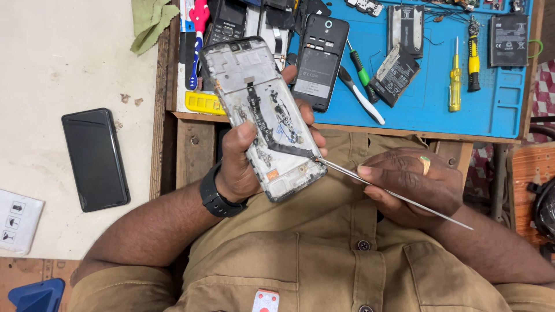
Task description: The person removes the old battery from a disassembled smartphone using a screwdriver and tweezers, then installs a new battery and secures it with adhesive tape. The workspace is cluttered with tools and spare parts.
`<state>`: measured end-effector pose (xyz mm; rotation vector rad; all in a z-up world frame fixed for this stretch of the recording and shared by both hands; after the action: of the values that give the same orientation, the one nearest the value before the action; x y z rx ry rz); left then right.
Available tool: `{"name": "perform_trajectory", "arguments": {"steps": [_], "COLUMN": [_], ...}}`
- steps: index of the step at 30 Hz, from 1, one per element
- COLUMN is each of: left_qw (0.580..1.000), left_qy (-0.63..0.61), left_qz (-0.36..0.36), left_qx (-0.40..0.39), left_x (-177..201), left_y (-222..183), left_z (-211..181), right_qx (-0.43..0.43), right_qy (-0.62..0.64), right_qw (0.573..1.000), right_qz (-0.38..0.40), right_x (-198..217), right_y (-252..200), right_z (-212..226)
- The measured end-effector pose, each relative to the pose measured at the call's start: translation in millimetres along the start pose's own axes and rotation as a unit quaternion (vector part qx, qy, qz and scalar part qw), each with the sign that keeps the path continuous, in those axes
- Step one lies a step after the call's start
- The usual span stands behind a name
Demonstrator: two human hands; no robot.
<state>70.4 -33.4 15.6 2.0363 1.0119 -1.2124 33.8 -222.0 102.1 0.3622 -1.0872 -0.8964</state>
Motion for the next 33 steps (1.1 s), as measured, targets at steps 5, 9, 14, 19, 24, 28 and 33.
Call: {"name": "perform_trajectory", "arguments": {"steps": [5, 9, 14, 19, 24, 28, 33], "left_qw": [1.0, 0.999, 0.999, 0.998, 0.998, 0.999, 0.997], "left_qy": [0.005, 0.024, 0.019, 0.007, 0.025, 0.036, 0.073], "left_qz": [0.018, 0.025, 0.025, 0.041, 0.043, 0.03, 0.001], "left_qx": [-0.006, -0.037, -0.043, -0.037, -0.027, -0.012, -0.027], "left_x": [-7.5, -13.1, -11.1, -11.2, -10.2, -10.2, -9.0], "left_y": [-0.6, -2.8, -3.1, -4.8, -4.5, -9.9, -12.2], "left_z": [-3.8, -10.3, -14.6, -13.0, -12.9, -10.3, -10.5], "right_qx": [0.048, 0.076, 0.099, 0.061, 0.026, 0.003, 0.009], "right_qy": [0.016, -0.01, -0.009, 0.042, 0.064, 0.051, 0.045], "right_qw": [0.999, 0.992, 0.993, 0.996, 0.996, 0.996, 0.998], "right_qz": [0.019, 0.101, 0.069, 0.04, 0.055, 0.079, 0.044], "right_x": [1.3, 4.7, 9.9, 15.8, 11.5, 8.3, 1.2], "right_y": [12.1, 23.4, 23.0, 13.9, 17.0, 17.4, 19.3], "right_z": [7.9, 24.9, 26.4, 17.5, 15.4, 15.6, 10.6]}}
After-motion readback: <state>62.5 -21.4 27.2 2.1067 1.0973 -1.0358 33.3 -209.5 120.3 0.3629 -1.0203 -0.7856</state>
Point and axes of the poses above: each hand's wrist, its own y-axis towards the middle knuckle, its own x-axis out of the back of the hand, z = x × y, the point moved 8 cm from there along y, towards the middle knuckle, and after that the axes turned 11 degrees about x, right-handed, at the moved point
